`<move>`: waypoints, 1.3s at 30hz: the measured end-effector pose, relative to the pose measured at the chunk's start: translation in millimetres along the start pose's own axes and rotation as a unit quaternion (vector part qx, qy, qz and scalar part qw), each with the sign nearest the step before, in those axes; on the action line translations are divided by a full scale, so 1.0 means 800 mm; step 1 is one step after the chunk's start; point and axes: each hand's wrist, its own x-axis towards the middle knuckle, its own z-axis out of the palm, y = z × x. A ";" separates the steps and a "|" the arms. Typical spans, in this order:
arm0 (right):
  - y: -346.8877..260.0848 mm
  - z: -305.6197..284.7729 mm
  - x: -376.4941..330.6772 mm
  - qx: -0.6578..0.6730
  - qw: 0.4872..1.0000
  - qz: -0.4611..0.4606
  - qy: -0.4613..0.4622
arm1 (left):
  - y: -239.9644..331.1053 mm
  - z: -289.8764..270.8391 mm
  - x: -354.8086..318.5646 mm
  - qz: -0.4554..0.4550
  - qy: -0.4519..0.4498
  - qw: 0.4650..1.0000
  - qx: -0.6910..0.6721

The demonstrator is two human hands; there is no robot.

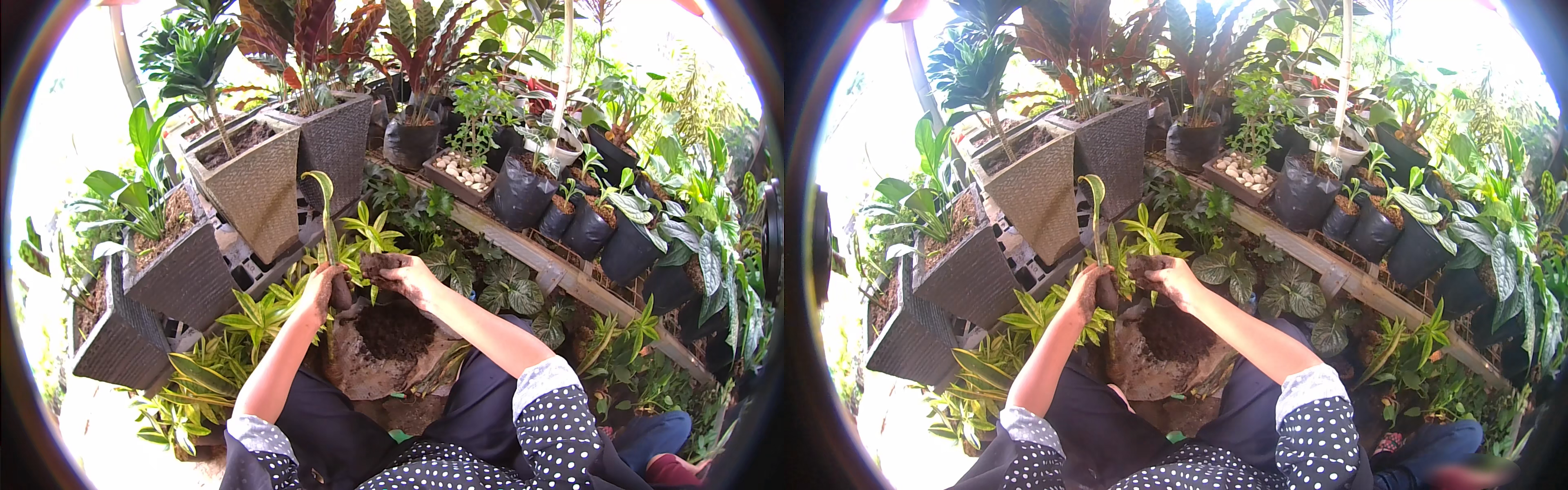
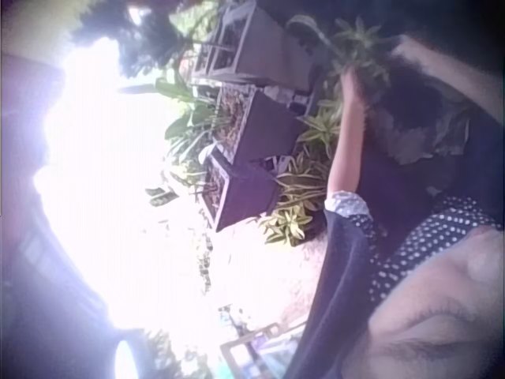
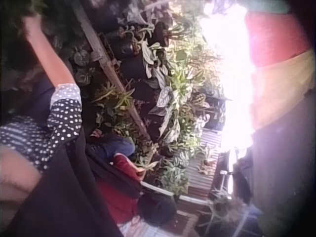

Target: The person sits on the ground and plants a small green plant into soil, using both hands to hold the plant and pack soil around its base. The person repeatedly adjusts the plant and adds soil to secure it in place.

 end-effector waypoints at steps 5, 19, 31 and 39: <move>-0.013 0.019 -0.009 -0.016 0.998 -0.004 0.056 | 0.003 0.000 -0.008 -0.001 0.000 1.000 0.003; -0.006 0.002 -0.004 0.012 1.000 -0.010 -0.008 | -0.001 0.000 0.002 -0.007 -0.010 1.000 -0.018; -0.010 0.018 -0.009 -0.077 0.995 -0.004 0.060 | -0.001 -0.004 0.006 -0.015 -0.021 0.999 -0.038; -0.006 0.007 -0.003 0.001 0.997 -0.003 0.072 | 0.002 0.004 -0.002 -0.031 -0.042 0.994 -0.091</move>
